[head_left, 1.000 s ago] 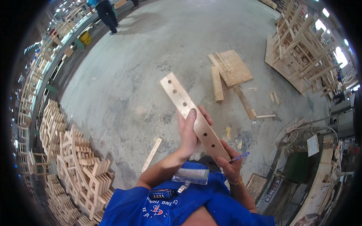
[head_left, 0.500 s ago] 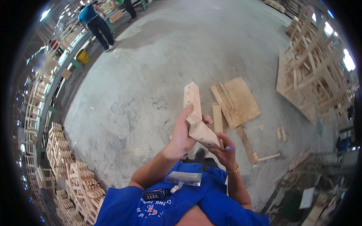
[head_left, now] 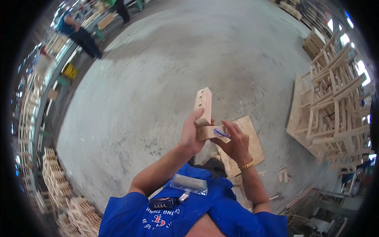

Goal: The person marks small wooden blocks with a pen, then uses a drill press to drill holes into them. The person handles the blocks one at a time, aligning them under the drill and operating the machine to create holes.

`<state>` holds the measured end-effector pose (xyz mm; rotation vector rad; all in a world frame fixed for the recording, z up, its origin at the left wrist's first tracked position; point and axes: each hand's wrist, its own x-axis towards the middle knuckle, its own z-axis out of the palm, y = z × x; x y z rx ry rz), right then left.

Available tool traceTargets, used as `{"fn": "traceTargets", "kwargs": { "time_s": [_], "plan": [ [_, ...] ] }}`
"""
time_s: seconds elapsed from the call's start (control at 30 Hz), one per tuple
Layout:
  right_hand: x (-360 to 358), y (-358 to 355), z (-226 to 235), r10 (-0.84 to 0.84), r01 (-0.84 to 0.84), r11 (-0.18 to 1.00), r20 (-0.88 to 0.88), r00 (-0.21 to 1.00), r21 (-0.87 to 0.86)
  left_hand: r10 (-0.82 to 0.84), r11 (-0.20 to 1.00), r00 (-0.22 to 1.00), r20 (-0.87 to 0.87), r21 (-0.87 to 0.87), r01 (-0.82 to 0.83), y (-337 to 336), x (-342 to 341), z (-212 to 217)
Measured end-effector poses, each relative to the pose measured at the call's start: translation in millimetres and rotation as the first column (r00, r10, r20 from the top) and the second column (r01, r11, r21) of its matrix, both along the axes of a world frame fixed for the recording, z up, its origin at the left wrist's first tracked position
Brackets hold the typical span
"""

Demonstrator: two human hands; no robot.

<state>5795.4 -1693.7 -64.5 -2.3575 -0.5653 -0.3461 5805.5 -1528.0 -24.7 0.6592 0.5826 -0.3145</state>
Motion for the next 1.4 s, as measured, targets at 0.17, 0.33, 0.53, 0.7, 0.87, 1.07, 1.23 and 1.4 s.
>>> {"fn": "traceTargets", "kwargs": {
  "time_s": [0.17,0.33,0.53,0.7,0.87,1.07,1.23,1.4],
  "plan": [
    [152.5,-32.4,23.2,0.021,-0.017,1.000,0.195,0.981,-0.022,-0.249,0.969,0.963,0.100,0.026,0.247,-24.2,147.6,8.6],
    [337.7,-65.9,29.3,0.187,-0.180,0.982,0.165,0.968,-0.057,-0.462,0.884,0.880,0.108,0.143,0.446,-51.5,319.7,10.4],
    [554.2,-107.9,21.1,0.393,-0.400,0.917,0.199,0.898,-0.008,-0.532,0.843,0.826,0.185,0.202,0.498,-103.3,530.8,19.4],
    [699.1,-162.6,40.6,0.416,-0.420,0.901,0.059,0.908,0.113,-0.538,0.842,0.729,0.424,0.313,0.440,-139.2,670.4,-4.1],
    [832.2,-220.9,66.1,0.383,-0.326,0.875,-0.102,0.918,0.357,-0.572,0.810,0.338,0.747,0.580,0.088,-199.8,831.7,-29.1],
    [972.2,-292.3,44.0,-0.059,0.095,0.802,-0.080,0.995,0.590,-0.591,0.807,0.369,0.718,0.533,0.255,-306.0,1016.2,0.3],
    [1090.6,-390.0,-11.1,0.149,0.424,0.174,-0.449,0.881,0.889,-0.740,0.628,0.387,0.550,0.359,0.690,-393.1,1174.1,-17.4],
    [1211.0,-463.6,-53.5,0.130,0.360,0.104,-0.372,0.919,0.927,-0.783,0.604,0.337,0.524,0.507,0.615,-499.4,1312.5,-45.2]
  ]
}}
